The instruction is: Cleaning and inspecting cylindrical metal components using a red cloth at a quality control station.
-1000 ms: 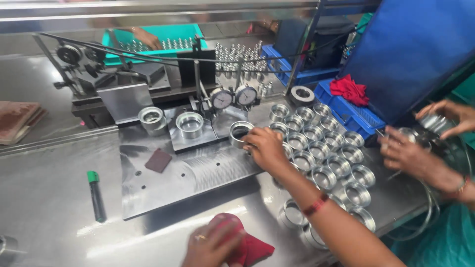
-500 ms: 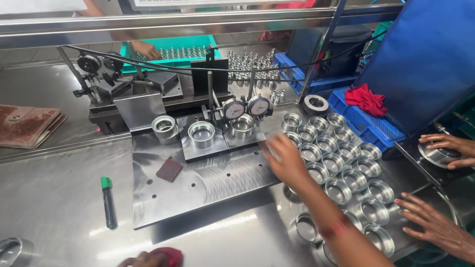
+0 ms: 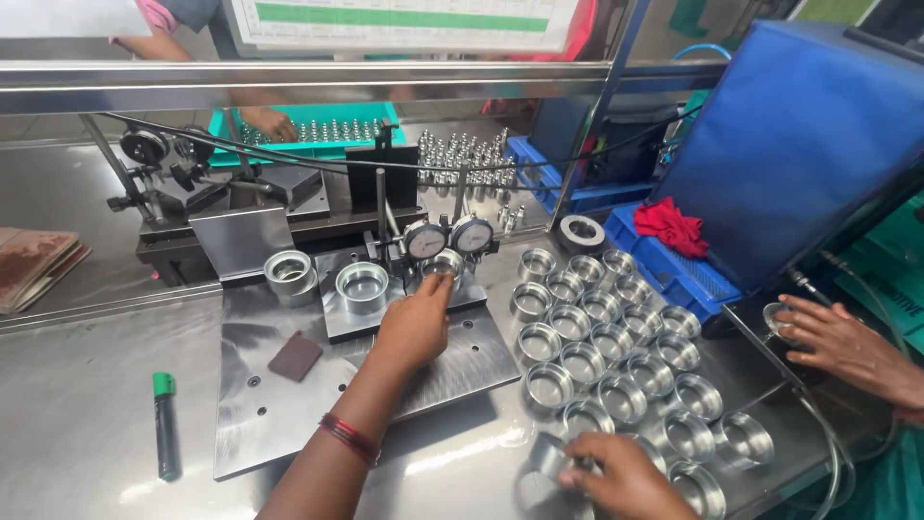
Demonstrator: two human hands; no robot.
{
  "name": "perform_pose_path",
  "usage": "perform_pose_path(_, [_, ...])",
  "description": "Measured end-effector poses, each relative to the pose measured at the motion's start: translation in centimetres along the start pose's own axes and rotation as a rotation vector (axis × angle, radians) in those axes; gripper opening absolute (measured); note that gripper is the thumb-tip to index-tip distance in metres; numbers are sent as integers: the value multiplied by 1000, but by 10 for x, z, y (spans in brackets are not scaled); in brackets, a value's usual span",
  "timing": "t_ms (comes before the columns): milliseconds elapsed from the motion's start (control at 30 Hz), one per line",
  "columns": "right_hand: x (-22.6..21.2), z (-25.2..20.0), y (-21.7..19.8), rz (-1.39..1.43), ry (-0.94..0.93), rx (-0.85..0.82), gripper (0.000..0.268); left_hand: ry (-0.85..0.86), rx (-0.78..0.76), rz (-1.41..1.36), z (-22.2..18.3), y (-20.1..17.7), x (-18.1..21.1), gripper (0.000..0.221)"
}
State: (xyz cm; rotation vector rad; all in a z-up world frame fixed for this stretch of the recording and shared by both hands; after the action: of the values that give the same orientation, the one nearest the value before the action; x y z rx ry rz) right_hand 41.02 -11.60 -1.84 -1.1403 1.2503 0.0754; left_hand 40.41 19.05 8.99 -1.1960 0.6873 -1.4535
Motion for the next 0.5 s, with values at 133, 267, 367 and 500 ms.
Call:
perform_pose_path(133, [-108,33,-34,-230,-222,232,21,-37,89,36,-27,-14,-4,41])
perform_pose_path(267, [-166,93,-27,-234,-520,418,20,81,27,-151,-99,-14,-2,13])
perform_pose_path(367, [-188,136,-10,-239,-585,431,16,280,-54,-305,-160,24,-6,19])
perform_pose_path(500, [-206,170,10,-363,-445,475,17,-92,-252,-582,-239,200,-108,13])
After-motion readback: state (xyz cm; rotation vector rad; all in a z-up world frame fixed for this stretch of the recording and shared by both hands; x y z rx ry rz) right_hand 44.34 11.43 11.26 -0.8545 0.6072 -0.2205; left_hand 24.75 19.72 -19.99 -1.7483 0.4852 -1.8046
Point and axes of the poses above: each hand's wrist, its own z-axis towards the middle knuckle, its own y-axis out of the palm, x = y × z, the point moved 10 cm from there along z, towards the middle knuckle, and after that the axes turned 5 degrees about z, right-handed, at the moved point
